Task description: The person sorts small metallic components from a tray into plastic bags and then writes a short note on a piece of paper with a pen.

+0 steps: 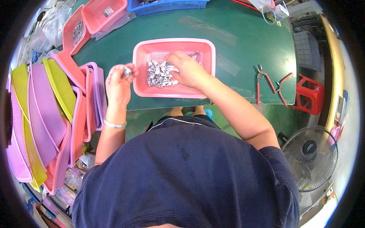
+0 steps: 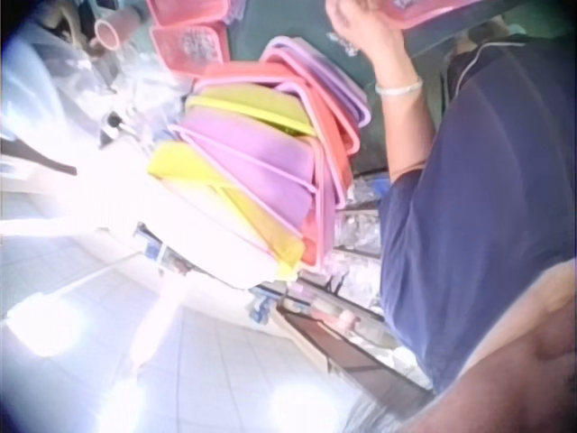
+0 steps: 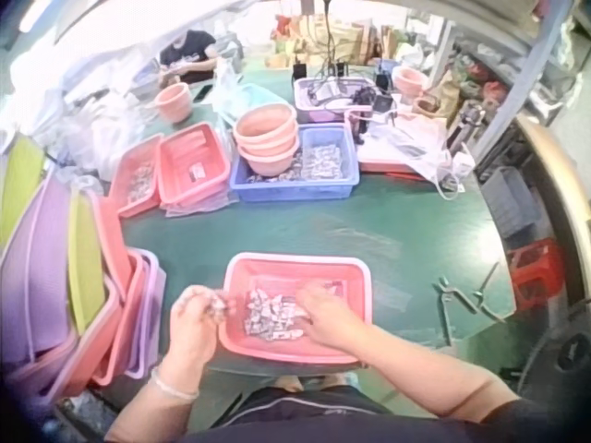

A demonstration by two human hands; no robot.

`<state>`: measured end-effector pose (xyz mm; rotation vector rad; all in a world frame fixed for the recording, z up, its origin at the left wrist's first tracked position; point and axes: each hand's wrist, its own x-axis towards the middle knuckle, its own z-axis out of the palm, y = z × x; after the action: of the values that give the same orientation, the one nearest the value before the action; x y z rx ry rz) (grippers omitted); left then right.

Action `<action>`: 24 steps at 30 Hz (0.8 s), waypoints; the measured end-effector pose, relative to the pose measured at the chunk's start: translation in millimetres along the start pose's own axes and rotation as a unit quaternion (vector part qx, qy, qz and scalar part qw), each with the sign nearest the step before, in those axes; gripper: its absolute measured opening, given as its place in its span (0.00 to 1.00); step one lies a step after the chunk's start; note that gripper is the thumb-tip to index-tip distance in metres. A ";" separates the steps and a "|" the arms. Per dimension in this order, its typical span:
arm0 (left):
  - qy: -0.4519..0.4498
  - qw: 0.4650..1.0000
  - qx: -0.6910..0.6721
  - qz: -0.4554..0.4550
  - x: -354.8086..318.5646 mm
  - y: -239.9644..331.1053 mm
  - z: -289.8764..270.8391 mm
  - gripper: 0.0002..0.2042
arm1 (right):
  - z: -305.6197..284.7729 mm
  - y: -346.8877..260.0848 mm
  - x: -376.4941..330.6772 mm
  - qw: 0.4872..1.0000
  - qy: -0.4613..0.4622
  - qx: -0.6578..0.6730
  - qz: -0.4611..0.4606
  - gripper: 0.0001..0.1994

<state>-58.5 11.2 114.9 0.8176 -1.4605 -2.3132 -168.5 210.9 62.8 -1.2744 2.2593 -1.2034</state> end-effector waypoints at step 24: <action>-0.241 0.627 0.716 0.192 22.9 -46.9 11.7 0.13 | -179.6 102.2 17.7 0.935 0.191 -0.183 0.237 0.08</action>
<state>-81.0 28.9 69.7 -0.0373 -3.2495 -0.6006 -342.8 318.3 96.2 -0.5451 2.9503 -0.9329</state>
